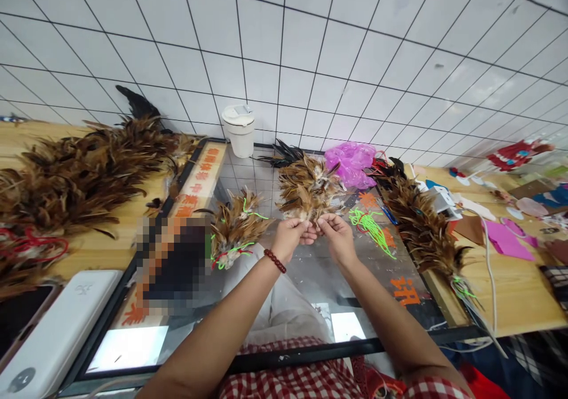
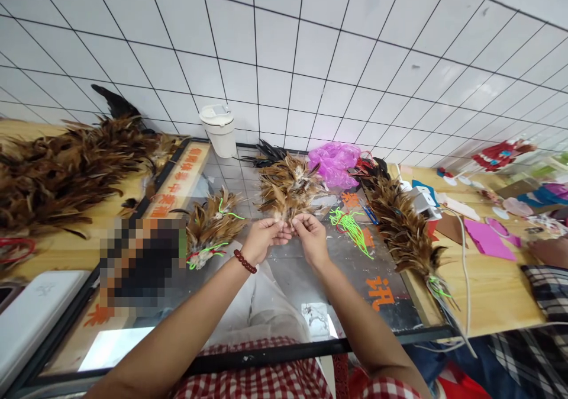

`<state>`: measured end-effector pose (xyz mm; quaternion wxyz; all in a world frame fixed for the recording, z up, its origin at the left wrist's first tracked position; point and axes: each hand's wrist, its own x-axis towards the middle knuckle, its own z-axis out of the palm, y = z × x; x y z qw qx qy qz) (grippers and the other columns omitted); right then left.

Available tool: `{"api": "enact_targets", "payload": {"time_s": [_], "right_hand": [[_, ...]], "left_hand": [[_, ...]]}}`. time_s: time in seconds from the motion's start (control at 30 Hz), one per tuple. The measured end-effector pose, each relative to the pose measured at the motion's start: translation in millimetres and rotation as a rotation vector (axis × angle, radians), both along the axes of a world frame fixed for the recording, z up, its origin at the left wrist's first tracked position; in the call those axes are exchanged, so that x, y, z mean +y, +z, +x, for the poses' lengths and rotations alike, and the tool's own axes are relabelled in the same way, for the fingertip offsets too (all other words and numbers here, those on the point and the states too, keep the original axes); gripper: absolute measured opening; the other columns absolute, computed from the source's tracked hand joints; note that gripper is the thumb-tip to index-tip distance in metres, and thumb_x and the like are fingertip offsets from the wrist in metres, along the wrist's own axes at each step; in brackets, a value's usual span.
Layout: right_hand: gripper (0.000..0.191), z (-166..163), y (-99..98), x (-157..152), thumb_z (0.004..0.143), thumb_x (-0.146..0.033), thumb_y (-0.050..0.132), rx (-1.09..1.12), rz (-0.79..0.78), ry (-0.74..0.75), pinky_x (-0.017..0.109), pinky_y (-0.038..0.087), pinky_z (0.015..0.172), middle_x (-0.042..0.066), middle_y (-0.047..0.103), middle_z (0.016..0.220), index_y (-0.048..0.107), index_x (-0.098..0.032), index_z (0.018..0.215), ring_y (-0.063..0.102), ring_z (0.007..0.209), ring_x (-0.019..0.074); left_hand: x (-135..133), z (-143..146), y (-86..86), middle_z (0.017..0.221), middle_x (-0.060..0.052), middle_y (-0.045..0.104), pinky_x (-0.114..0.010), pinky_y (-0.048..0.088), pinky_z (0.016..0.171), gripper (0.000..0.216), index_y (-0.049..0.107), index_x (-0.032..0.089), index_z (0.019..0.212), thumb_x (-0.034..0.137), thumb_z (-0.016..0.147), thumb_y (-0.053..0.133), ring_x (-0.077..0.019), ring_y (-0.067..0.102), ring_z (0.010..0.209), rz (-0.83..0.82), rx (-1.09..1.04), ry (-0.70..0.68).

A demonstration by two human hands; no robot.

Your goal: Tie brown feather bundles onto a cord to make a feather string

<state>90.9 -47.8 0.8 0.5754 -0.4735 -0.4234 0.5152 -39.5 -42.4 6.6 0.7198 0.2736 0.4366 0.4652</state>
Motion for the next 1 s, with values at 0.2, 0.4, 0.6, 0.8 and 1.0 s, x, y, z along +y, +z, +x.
{"api": "enact_targets", "payload": {"time_s": [0.2,0.4,0.6,0.8,1.0], "right_hand": [[0.025,-6,-0.7,-2,0.063,-0.026,0.076,0.095,0.007,-0.074,0.029,0.050,0.071,-0.001,0.068,0.076,0.061,-0.021,0.081,0.063,0.072,0.0132],[0.024,-9,-2.6,-3,0.063,-0.026,0.077,0.118,0.012,-0.087,0.029,0.052,0.069,-0.001,0.069,0.075,0.062,-0.021,0.081,0.064,0.072,0.0135],[0.024,-9,-6.1,-4,0.063,-0.026,0.076,0.021,0.044,-0.108,0.027,0.051,0.069,-0.001,0.067,0.075,0.063,-0.020,0.082,0.061,0.069,0.0116],[0.025,0,-5.0,-1,0.073,-0.033,0.069,-0.167,0.164,-0.117,0.028,0.049,0.071,0.002,0.065,0.083,0.061,-0.020,0.093,0.059,0.074,0.0128],[0.013,38,12.7,9,0.084,-0.026,0.055,-0.899,0.452,0.040,0.032,0.045,0.076,0.005,0.065,0.086,0.066,-0.020,0.088,0.057,0.082,0.0168]], "left_hand": [[-2,-5,6.7,0.067,-0.011,0.069,-0.024,0.055,0.057,0.014,0.067,0.008,0.071,0.022,0.070,0.072,-0.0151,0.067,0.060,-0.114,-0.086,-0.044],[-2,-6,7.9,0.070,-0.011,0.069,-0.024,0.055,0.057,0.013,0.068,0.008,0.076,0.020,0.072,0.070,-0.0149,0.067,0.060,-0.116,-0.109,-0.109],[-3,-5,4.4,0.067,-0.009,0.068,-0.023,0.053,0.054,0.017,0.067,0.008,0.074,0.023,0.068,0.073,-0.0126,0.064,0.056,-0.098,-0.102,-0.160],[-2,-6,2.4,0.058,-0.002,0.061,-0.020,0.048,0.046,0.024,0.065,0.009,0.070,0.028,0.062,0.078,-0.0088,0.057,0.048,-0.037,-0.137,-0.158],[3,-8,1.2,0.065,-0.001,0.062,-0.020,0.048,0.055,0.031,0.064,0.011,0.077,0.034,0.061,0.078,-0.0086,0.060,0.057,0.086,-0.232,0.191]]}}
